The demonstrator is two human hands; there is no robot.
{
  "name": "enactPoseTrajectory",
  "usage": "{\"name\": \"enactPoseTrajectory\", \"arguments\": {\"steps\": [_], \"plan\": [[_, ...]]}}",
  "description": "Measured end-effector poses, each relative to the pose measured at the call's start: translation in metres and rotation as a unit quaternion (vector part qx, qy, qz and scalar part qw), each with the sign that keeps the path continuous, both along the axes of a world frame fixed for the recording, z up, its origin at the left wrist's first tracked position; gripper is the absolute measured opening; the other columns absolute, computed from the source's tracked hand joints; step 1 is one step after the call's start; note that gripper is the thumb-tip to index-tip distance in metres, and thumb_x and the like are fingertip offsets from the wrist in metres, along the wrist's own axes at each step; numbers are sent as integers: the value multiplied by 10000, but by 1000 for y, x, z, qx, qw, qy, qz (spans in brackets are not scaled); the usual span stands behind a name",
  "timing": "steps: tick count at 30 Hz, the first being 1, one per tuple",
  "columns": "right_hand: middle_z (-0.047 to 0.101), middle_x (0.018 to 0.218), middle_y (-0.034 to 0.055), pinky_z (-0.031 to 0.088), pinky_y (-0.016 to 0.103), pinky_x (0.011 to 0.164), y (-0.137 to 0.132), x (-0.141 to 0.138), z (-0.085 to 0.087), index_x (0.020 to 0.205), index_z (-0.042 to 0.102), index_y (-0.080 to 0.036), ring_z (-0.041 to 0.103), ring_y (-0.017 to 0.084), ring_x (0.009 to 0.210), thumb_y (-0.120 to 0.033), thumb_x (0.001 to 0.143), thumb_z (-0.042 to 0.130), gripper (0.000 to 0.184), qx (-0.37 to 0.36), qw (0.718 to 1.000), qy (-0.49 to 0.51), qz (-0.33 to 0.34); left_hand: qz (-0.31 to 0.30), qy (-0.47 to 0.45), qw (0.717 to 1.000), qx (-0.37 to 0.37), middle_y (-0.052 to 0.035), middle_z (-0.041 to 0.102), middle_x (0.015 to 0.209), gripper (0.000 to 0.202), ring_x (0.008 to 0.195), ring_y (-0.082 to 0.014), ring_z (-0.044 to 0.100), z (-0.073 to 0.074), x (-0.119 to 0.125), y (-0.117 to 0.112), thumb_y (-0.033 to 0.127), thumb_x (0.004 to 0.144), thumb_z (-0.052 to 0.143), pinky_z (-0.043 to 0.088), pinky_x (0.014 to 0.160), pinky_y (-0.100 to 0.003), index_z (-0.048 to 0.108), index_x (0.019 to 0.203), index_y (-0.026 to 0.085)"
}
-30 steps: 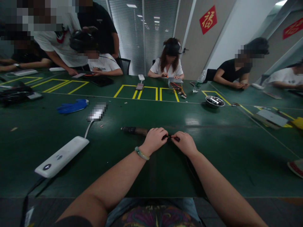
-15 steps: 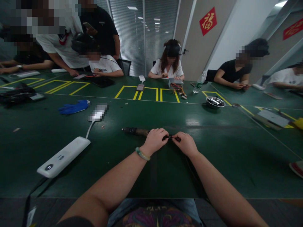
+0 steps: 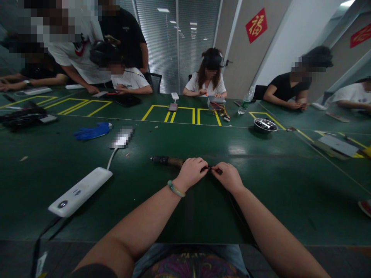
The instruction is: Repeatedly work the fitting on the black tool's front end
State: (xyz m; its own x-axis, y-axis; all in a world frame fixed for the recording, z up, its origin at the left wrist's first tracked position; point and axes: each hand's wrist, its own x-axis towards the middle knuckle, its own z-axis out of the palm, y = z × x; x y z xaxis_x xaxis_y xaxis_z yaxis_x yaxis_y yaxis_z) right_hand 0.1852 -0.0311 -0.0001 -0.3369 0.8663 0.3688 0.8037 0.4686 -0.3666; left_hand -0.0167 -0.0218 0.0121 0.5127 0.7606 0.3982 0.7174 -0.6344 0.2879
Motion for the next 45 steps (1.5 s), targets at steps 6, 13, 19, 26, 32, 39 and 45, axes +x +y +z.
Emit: {"name": "enactPoseTrajectory", "arguments": {"steps": [6,13,19,26,32,39,45], "plan": [[658,841,14,414,301,753,0,0,0,869,658,-209,590,159,763,-232,846,604,63,-9,1000,1,13,-9,-1,1000,-6,-8,620,974,107,912,-183,573,0,-1,1,304,907,554,416,821,-346,603,957,223],[653,829,4,402,295,748,1,-1,-4,881,657,-209,579,149,735,-231,850,611,60,2,1000,2,-3,-5,-6,1000,-9,-10,620,971,108,912,-184,574,-1,-1,2,302,896,569,416,806,-347,599,958,219],[656,832,-3,387,292,744,3,-4,-8,874,654,-207,587,150,763,-220,843,630,42,18,999,-26,-7,-2,1,1000,-10,-17,620,967,99,913,-192,574,-2,0,3,293,885,577,418,827,-359,602,947,220],[673,848,33,367,328,769,-2,-8,0,872,666,-196,599,186,827,-225,896,566,106,75,992,-103,-10,4,5,1000,-9,-19,604,972,99,927,-196,562,1,0,0,269,879,571,419,828,-355,588,965,224],[674,1028,37,416,326,847,0,-6,-5,892,680,-216,603,192,960,-240,900,565,118,84,994,-72,2,0,13,1000,-13,-22,598,1004,118,947,-193,558,3,-1,-2,262,889,554,415,847,-354,581,996,223],[682,1066,-12,471,330,849,6,-3,-14,956,669,-251,640,173,952,-274,897,551,134,28,999,-44,4,-2,11,1000,-17,-22,598,1017,136,961,-195,551,5,-4,-3,284,895,544,412,853,-350,577,1010,220],[688,1042,-30,485,331,835,5,-4,-9,960,682,-276,641,181,925,-309,883,567,142,7,999,-29,-15,-6,12,1000,-23,-28,600,1025,150,967,-202,553,6,-5,-3,297,893,547,413,863,-356,581,1015,216]]}}
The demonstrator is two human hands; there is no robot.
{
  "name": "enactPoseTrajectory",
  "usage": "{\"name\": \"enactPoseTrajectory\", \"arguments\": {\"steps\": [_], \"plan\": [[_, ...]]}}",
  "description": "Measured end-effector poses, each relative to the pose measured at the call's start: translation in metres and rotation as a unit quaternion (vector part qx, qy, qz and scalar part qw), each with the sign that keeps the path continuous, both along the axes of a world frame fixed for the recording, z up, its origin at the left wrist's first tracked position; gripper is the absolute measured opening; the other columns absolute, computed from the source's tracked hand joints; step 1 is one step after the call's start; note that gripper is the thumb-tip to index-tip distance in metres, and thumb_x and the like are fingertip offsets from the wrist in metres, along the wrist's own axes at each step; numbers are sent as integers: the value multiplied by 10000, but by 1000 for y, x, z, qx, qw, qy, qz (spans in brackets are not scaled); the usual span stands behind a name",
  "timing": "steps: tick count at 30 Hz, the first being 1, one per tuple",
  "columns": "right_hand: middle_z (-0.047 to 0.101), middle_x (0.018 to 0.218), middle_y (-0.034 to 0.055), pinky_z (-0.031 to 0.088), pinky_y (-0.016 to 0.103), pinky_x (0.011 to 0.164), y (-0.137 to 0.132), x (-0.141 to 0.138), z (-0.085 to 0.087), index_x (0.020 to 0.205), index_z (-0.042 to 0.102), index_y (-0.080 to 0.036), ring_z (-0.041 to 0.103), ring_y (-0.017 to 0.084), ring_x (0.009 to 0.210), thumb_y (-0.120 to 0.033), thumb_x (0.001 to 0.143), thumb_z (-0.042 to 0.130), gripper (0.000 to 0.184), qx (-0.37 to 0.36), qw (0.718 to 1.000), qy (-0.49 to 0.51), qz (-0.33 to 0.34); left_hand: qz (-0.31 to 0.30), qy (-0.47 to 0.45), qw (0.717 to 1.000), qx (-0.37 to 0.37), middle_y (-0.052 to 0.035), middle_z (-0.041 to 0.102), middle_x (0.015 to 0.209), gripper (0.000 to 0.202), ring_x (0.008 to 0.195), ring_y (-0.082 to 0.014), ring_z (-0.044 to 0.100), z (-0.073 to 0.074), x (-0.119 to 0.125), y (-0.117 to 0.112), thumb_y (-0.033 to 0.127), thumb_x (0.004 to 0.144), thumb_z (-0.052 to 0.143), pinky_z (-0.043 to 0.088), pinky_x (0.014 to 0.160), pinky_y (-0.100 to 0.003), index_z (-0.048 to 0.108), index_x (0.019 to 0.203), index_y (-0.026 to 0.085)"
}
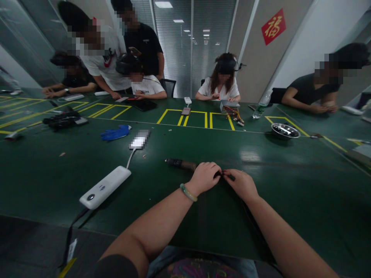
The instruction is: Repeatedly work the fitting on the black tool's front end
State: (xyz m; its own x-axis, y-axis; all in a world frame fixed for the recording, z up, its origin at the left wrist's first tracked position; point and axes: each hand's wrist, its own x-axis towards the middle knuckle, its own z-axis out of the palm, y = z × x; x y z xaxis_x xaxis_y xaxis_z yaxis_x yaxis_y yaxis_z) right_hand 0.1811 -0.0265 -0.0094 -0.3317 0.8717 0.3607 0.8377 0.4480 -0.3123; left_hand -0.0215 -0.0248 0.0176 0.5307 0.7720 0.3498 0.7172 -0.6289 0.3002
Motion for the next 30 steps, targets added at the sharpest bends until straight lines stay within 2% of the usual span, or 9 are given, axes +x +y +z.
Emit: {"name": "enactPoseTrajectory", "arguments": {"steps": [10,13,15,17,20,24,27,30], "plan": [[682,1058,-32,478,320,850,2,0,-4,976,668,-276,639,176,937,-309,897,552,144,-7,1000,-11,-5,0,5,1000,9,-26,598,1028,149,969,-200,556,-1,0,1,284,880,555,421,854,-354,576,1014,222],[683,1054,-5,476,312,809,3,-1,-3,986,646,-252,652,177,887,-289,912,527,145,0,998,-55,5,2,8,1000,10,-36,603,1029,144,975,-204,560,-1,0,0,278,890,536,429,867,-363,575,1013,215],[698,958,7,466,306,755,3,-2,-1,970,635,-237,655,182,809,-283,913,529,129,11,995,-98,1,2,9,1000,12,-39,608,1044,158,996,-202,561,0,1,-1,267,893,527,427,905,-373,573,1035,215],[696,858,13,446,298,721,2,-2,1,942,629,-225,648,186,756,-272,905,541,106,30,991,-131,0,-4,4,1000,21,-40,612,1086,210,1057,-202,550,1,1,-2,249,888,528,388,993,-397,562,1094,223],[687,805,27,425,299,734,4,-3,3,909,620,-211,644,192,749,-246,896,544,85,54,988,-147,11,-12,-8,999,42,-39,592,1199,345,1197,-200,490,4,2,-4,221,884,520,261,1123,-428,511,1229,237],[674,797,52,422,326,767,15,-3,3,882,605,-183,637,212,763,-221,893,534,81,54,988,-146,17,-20,-14,999,49,-35,545,1309,459,1284,-197,431,10,3,-9,204,892,486,210,1156,-451,426,1344,252],[666,838,57,428,329,780,29,8,3,900,606,-183,626,216,815,-241,887,540,89,38,992,-122,13,-26,-25,998,51,-36,535,1328,467,1304,-189,416,13,1,-13,207,904,464,213,1159,-452,407,1365,250],[660,865,62,435,331,765,41,41,5,905,623,-193,618,223,844,-306,880,534,146,1,995,-100,-12,-24,-32,998,52,-31,540,1324,446,1303,-169,418,13,-1,-14,206,907,461,211,1168,-420,428,1350,239]]}}
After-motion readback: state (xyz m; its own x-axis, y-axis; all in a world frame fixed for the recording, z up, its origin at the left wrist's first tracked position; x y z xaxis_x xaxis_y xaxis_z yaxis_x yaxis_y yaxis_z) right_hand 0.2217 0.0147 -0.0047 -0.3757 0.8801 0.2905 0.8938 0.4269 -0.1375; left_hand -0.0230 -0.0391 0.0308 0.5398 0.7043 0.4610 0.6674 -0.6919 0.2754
